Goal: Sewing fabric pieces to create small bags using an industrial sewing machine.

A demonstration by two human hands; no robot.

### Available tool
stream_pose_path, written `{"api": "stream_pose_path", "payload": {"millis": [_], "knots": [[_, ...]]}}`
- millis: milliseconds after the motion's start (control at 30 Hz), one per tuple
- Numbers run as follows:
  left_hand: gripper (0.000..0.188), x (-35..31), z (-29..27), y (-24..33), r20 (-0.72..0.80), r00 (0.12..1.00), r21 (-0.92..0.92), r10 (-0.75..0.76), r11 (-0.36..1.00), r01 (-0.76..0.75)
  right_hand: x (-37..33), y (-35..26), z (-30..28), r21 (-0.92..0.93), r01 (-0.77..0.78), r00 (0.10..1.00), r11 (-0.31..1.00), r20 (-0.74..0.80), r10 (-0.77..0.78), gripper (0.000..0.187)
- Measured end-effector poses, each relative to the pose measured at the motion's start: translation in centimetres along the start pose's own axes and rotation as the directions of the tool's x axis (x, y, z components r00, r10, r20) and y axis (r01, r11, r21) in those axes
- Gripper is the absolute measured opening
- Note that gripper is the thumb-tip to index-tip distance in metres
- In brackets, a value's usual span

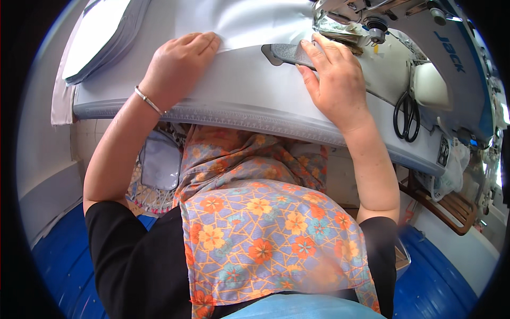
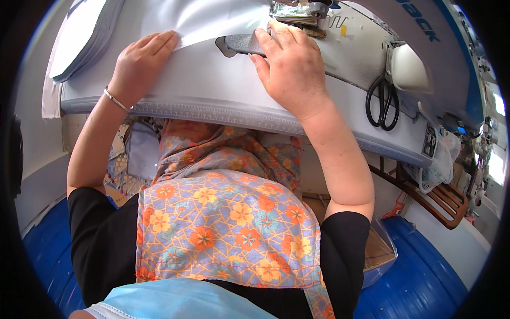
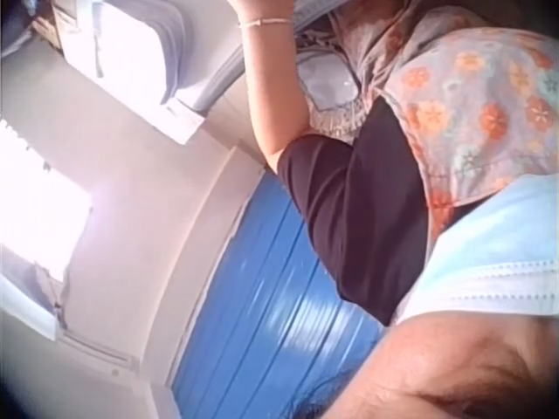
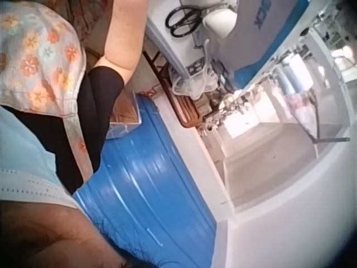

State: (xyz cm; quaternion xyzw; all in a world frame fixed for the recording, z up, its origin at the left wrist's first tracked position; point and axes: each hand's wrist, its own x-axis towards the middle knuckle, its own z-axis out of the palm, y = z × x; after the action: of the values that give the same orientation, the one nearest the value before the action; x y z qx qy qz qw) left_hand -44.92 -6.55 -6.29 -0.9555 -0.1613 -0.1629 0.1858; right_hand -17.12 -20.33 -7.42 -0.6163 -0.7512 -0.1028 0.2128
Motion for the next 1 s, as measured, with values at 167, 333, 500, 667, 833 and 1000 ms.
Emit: {"api": "stream_pose_path", "payload": {"millis": [167,333,500,667,833,1000], "knots": [[0.018,0.0,-1.6,3.6,-0.017,1.000,-0.039,0.013,0.999,-0.014,0.0,0.1,0.1,0.015,-0.002,1.000,1.000,-0.014,0.003,0.039],[0.028,0.7,-2.7,8.8,0.023,0.996,-0.137,0.088,0.987,-0.084,-0.1,0.1,0.2,0.023,0.002,0.999,1.000,-0.036,-0.001,0.034],[0.029,3.2,-2.6,11.2,-0.051,0.993,-0.293,0.106,0.949,-0.117,-0.3,0.7,0.2,0.034,0.019,0.997,0.999,-0.077,-0.016,0.028],[0.033,4.3,-2.0,10.4,0.017,0.999,-0.408,0.036,0.912,-0.026,-0.4,0.8,0.2,0.058,0.019,0.993,0.998,-0.115,-0.013,0.023],[0.035,5.1,-1.6,8.1,0.018,1.000,-0.434,0.025,0.901,-0.014,-0.4,0.9,0.1,0.041,0.025,0.992,0.999,-0.128,-0.020,0.023],[0.038,5.4,0.6,6.0,-0.027,0.999,-0.410,-0.030,0.912,0.016,-0.3,0.8,0.2,0.037,0.035,0.991,0.999,-0.131,-0.030,0.021]]}}
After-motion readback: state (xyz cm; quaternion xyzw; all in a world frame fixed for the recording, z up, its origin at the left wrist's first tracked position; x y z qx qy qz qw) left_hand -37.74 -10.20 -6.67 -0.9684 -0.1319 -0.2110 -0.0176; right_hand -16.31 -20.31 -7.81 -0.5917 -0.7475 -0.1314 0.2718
